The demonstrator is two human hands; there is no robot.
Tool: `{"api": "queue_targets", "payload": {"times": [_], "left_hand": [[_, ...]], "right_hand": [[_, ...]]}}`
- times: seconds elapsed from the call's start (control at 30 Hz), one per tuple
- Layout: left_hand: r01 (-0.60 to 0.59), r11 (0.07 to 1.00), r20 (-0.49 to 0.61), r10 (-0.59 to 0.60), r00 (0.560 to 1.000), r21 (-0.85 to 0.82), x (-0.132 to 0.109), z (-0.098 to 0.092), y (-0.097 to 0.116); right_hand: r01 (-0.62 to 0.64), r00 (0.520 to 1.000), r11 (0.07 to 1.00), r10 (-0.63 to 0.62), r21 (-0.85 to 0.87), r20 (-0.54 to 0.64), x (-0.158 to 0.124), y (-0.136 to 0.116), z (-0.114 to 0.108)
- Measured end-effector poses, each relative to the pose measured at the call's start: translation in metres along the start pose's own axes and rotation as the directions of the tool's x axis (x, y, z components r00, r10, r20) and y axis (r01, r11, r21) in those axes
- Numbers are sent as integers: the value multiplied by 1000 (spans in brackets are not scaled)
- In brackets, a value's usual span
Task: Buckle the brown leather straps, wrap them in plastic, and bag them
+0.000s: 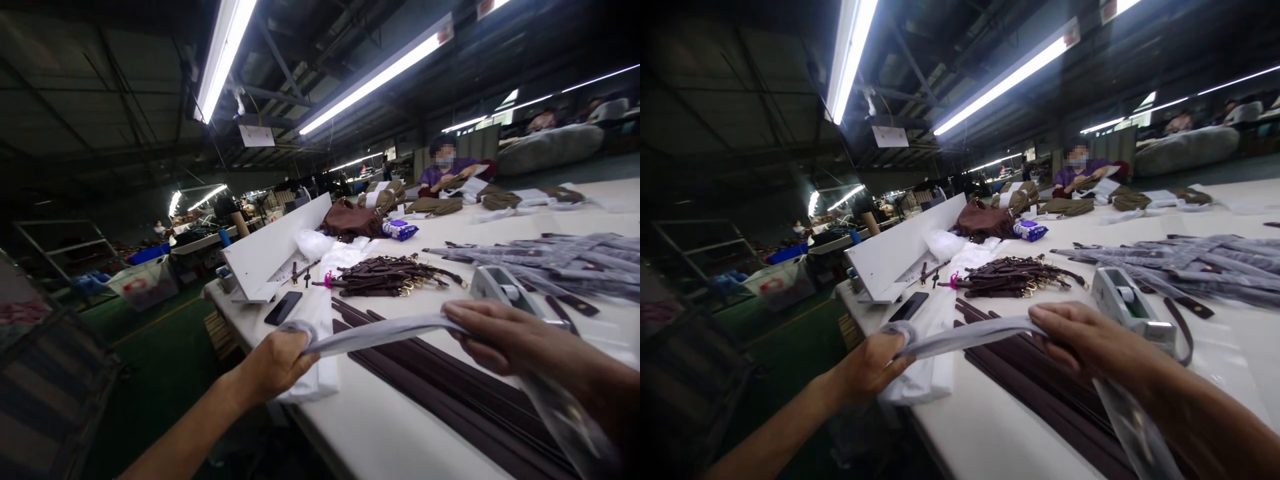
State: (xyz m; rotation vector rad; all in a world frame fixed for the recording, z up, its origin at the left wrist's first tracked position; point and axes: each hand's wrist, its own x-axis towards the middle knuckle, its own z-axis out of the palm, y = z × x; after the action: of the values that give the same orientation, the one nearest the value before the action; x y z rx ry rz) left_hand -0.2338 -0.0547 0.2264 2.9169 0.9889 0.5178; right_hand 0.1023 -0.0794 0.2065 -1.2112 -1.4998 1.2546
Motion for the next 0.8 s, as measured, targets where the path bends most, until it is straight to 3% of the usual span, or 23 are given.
{"api": "queue_targets", "payload": {"times": [0.03,0.1,0.17,0.23,0.27,0.33,0.37,0.43,0.5,0.57,0.7,0.8], "left_hand": [[57,998,65,-55,996,-40,-6,0,8],[256,937,226,-203,953,-236,-14,-1,22],[489,719,375,-330,866,-495,-16,-2,31],[600,393,465,-391,795,-697,-13,-2,36],[604,233,494,-394,775,-762,-10,-3,38],[570,-36,542,-359,759,-821,-1,-7,44],[537,-141,550,-337,764,-832,5,-12,48],[436,-266,504,-303,809,-860,18,-27,58],[284,-277,369,-332,868,-918,34,-45,68],[123,-228,204,-374,905,-966,53,-59,75],[-71,-111,-18,-416,909,-991,91,-62,82],[-146,19,-140,-414,899,-989,115,-52,87]], "right_hand": [[5,997,997,1,-78,77,18,-4,-6],[157,985,922,-122,-353,119,47,-9,-8],[343,928,745,-362,-572,85,59,-8,8],[480,800,621,-600,-619,19,56,2,41],[534,737,622,-674,-573,-45,51,11,62],[646,632,559,-773,-520,-47,43,34,105],[649,638,571,-769,-502,-50,41,47,125],[591,702,707,-688,-388,-186,40,72,155],[548,738,791,-610,-272,-287,39,90,173],[520,749,835,-548,-182,-372,32,98,181],[380,761,925,-324,-18,-562,6,92,181],[278,827,955,-181,107,-532,-9,87,176]]}}
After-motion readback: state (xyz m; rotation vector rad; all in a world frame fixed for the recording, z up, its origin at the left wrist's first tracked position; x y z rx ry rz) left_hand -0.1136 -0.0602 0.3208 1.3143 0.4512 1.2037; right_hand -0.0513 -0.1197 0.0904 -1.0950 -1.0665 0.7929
